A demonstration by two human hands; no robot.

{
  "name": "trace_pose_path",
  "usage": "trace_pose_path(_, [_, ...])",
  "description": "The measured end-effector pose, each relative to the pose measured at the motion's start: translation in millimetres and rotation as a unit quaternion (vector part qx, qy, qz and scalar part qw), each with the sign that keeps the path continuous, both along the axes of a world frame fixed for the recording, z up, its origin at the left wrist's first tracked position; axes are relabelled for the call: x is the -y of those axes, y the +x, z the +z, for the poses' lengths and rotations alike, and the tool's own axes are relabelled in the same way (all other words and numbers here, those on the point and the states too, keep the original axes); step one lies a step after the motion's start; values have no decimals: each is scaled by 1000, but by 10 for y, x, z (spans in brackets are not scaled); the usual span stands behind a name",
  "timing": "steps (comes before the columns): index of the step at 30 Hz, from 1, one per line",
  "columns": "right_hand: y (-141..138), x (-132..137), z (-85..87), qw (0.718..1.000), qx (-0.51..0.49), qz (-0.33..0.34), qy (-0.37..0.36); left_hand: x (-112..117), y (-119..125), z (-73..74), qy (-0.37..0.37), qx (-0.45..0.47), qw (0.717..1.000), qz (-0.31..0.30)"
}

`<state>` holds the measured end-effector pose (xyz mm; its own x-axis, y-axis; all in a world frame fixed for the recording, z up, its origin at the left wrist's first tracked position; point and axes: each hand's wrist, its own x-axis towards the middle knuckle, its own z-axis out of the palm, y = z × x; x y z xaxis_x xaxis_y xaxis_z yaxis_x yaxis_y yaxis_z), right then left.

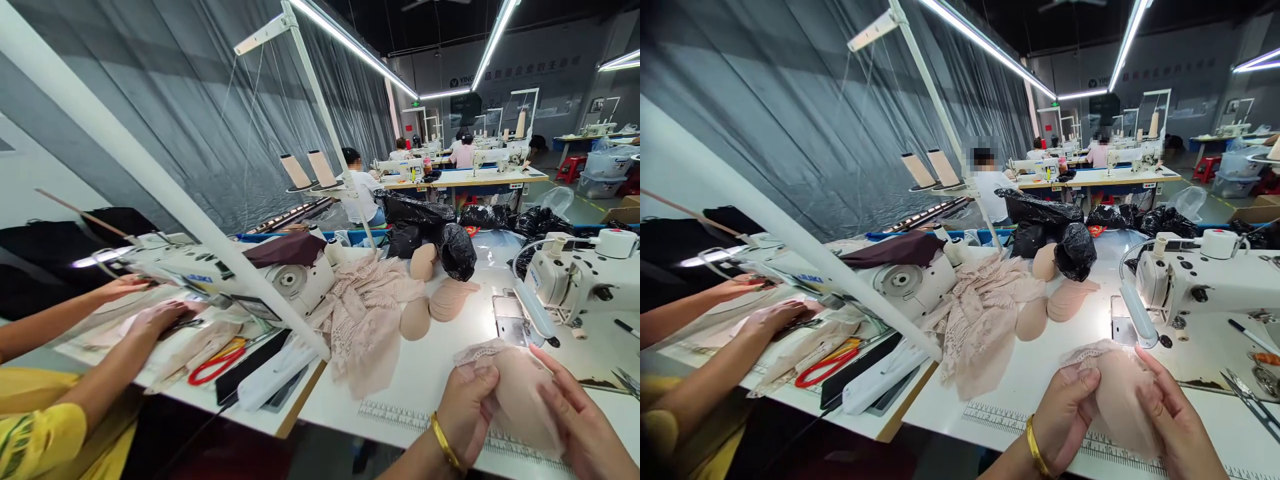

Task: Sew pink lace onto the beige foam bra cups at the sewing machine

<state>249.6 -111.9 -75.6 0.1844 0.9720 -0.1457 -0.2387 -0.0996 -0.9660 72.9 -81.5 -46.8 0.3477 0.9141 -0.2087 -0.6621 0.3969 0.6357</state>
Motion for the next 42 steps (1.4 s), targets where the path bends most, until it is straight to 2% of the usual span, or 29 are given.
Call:
trace_pose_path(3, [-6, 21, -105, 999, -46, 14, -11, -63, 2, -59, -68, 54, 996, 31])
trace_pose_path(5, [-5, 24, -193, 999, -46, -2, -1, -98, 10, -79, -100, 89, 991, 29])
trace_pose_path(9, [11, 10, -300, 999, -36, -23, 13, -94, 80, -32, -74, 99, 992, 10])
trace_pose_path(13, [-8, 22, -272, 999, -35, -22, 20, -65, 177, 11, -46, 33, 996, 64])
trace_pose_path(18, [-96, 61, -156, 999, -45, -25, 8, -84, 222, 6, -73, 25, 994, 76])
trace_pose_path(25, [-135, 79, -94, 997, -60, -38, -14, -77, 229, 78, -43, 39, 998, 20])
trace_pose_path(29, [-135, 76, -101, 998, -44, -46, -4, -77, 283, 91, -24, 3, 1000, 4])
trace_pose_path(34, [15, 149, -269, 1000, 1, -14, -4, -157, 271, 118, -49, 4, 999, 19])
trace_pose_path(36, [168, 160, -338, 1000, 27, 10, 10, -202, 169, 161, -28, 0, 999, -18])
trace_pose_path(37, [260, 144, -349, 998, 54, 19, 25, -230, 98, 189, 8, -18, 998, -52])
trace_pose_path(38, [356, 108, -338, 993, 97, 37, 51, -266, 20, 218, 72, -55, 990, -104])
trace_pose_path(39, [451, 50, -305, 983, 155, 59, 83, -312, -57, 246, 168, -110, 965, -168])
trace_pose_path(40, [538, -29, -252, 960, 228, 97, 133, -371, -125, 268, 288, -177, 911, -235])
trace_pose_path(42, [669, -242, -113, 868, 388, 207, 232, -524, -207, 288, 501, -287, 748, -329])
